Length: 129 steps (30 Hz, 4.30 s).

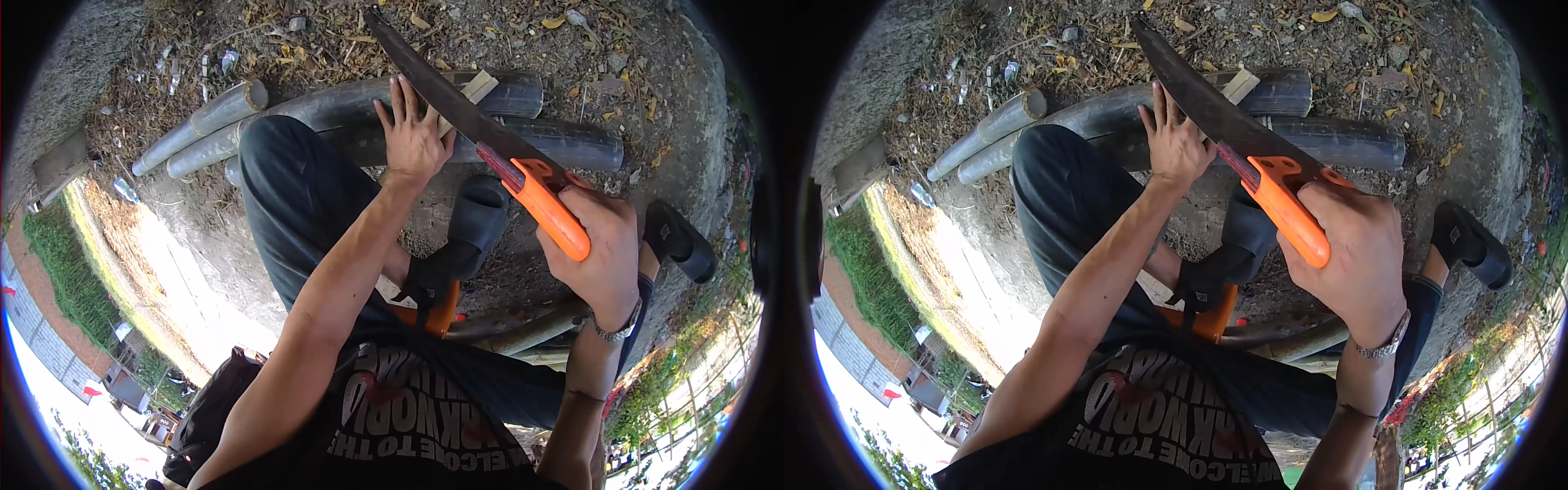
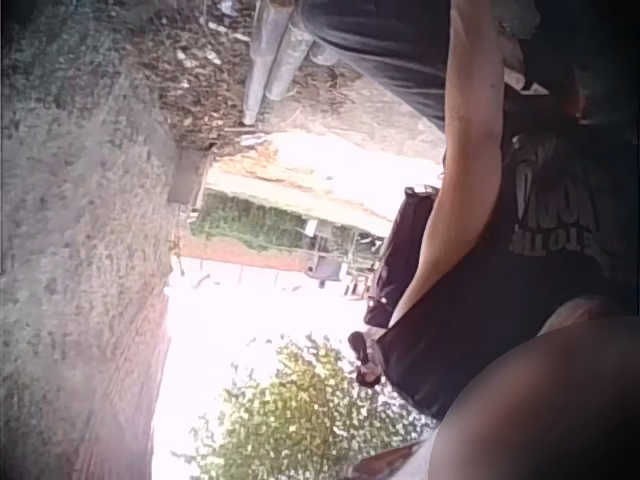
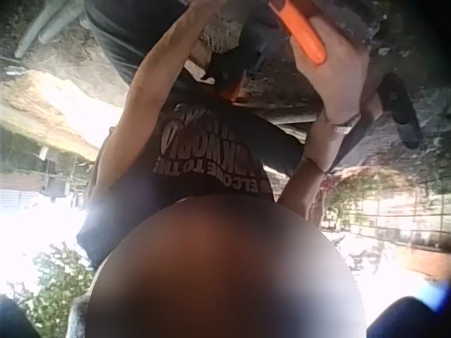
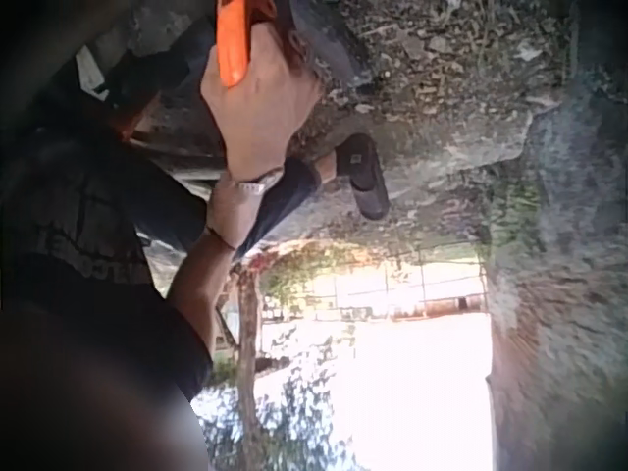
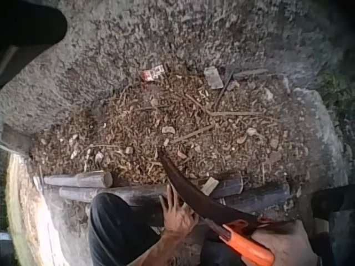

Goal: The person is using a hand saw to cut a small piece of bamboo into sections while sitting outdoors.

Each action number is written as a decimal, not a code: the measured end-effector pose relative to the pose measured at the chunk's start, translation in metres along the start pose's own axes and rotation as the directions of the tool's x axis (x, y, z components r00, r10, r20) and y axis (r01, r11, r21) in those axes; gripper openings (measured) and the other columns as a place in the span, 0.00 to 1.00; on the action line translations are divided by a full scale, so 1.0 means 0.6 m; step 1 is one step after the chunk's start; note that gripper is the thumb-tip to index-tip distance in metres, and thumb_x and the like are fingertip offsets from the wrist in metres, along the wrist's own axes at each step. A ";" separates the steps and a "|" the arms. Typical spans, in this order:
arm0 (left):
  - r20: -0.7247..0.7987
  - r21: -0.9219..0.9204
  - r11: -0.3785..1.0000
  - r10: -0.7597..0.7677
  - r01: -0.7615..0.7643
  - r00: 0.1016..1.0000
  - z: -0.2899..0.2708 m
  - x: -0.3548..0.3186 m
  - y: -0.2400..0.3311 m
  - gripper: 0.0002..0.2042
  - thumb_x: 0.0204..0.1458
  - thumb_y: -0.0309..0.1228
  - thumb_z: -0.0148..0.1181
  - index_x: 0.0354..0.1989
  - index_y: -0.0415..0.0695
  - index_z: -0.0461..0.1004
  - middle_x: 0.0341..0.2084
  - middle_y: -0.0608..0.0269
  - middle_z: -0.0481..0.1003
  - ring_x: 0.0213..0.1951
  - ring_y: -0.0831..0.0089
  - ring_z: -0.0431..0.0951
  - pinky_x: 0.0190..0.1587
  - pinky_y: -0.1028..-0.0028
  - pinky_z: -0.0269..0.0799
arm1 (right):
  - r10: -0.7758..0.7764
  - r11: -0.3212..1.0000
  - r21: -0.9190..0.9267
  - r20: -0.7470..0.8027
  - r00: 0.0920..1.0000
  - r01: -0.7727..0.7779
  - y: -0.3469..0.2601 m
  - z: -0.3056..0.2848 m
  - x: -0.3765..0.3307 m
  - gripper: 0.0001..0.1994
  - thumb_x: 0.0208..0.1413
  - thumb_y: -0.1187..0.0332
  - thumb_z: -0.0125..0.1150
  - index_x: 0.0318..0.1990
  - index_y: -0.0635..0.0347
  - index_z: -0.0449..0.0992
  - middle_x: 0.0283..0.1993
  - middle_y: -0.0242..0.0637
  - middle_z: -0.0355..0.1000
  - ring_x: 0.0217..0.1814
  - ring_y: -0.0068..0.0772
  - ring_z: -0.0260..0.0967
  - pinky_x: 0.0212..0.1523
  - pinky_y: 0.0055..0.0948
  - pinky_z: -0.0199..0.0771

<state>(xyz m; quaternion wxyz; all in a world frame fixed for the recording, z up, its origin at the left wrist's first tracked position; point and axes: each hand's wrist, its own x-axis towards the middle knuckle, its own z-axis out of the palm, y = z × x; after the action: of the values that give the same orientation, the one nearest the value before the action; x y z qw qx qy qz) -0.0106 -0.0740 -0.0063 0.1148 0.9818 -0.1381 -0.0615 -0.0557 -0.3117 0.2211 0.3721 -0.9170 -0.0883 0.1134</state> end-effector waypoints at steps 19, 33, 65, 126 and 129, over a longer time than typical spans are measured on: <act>-0.188 -0.035 0.995 0.087 -0.095 0.978 -0.002 -0.018 -0.011 0.36 0.60 0.54 0.58 0.69 0.37 0.68 0.71 0.30 0.58 0.75 0.37 0.52 0.73 0.38 0.47 | 0.048 0.999 0.044 -0.559 0.828 -0.029 -0.028 0.020 -0.158 0.07 0.42 0.76 0.72 0.28 0.64 0.77 0.19 0.35 0.68 0.15 0.34 0.65 0.21 0.30 0.62; -0.184 -0.245 0.949 0.158 -0.201 0.970 -0.025 -0.005 -0.019 0.18 0.48 0.42 0.72 0.38 0.39 0.81 0.34 0.50 0.79 0.48 0.47 0.75 0.51 0.53 0.74 | 0.208 0.976 0.181 -0.579 0.788 -0.124 0.013 0.099 -0.236 0.09 0.45 0.73 0.71 0.25 0.62 0.73 0.17 0.38 0.67 0.15 0.38 0.65 0.20 0.32 0.64; -0.117 -0.242 0.966 0.061 -0.088 0.991 0.004 -0.008 -0.028 0.18 0.59 0.46 0.63 0.37 0.42 0.72 0.34 0.49 0.81 0.42 0.49 0.82 0.42 0.56 0.80 | 0.099 0.994 0.083 -0.378 0.920 -0.073 0.100 0.142 -0.155 0.08 0.41 0.77 0.69 0.23 0.62 0.73 0.19 0.36 0.68 0.16 0.36 0.66 0.22 0.31 0.64; -0.044 -0.098 0.975 0.195 -0.198 0.980 -0.009 0.010 -0.026 0.36 0.56 0.39 0.60 0.72 0.36 0.61 0.73 0.46 0.60 0.77 0.54 0.54 0.76 0.44 0.44 | 0.105 0.986 0.161 -0.360 0.927 -0.049 0.121 0.128 -0.163 0.09 0.40 0.75 0.69 0.25 0.61 0.71 0.21 0.41 0.68 0.19 0.48 0.69 0.23 0.37 0.68; -0.052 -0.089 0.975 0.200 -0.204 0.978 -0.006 0.009 -0.026 0.35 0.56 0.39 0.59 0.72 0.36 0.61 0.73 0.47 0.60 0.76 0.54 0.54 0.76 0.44 0.44 | 0.098 0.989 0.142 -0.352 0.931 -0.051 0.127 0.133 -0.170 0.09 0.40 0.75 0.69 0.26 0.61 0.72 0.21 0.41 0.68 0.19 0.48 0.69 0.23 0.38 0.69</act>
<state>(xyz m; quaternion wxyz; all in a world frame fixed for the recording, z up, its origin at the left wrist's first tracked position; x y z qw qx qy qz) -0.0007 -0.0599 -0.0069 0.1692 0.9573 -0.2319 -0.0347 -0.1692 -0.3378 0.1267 0.4365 -0.8987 0.0234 -0.0356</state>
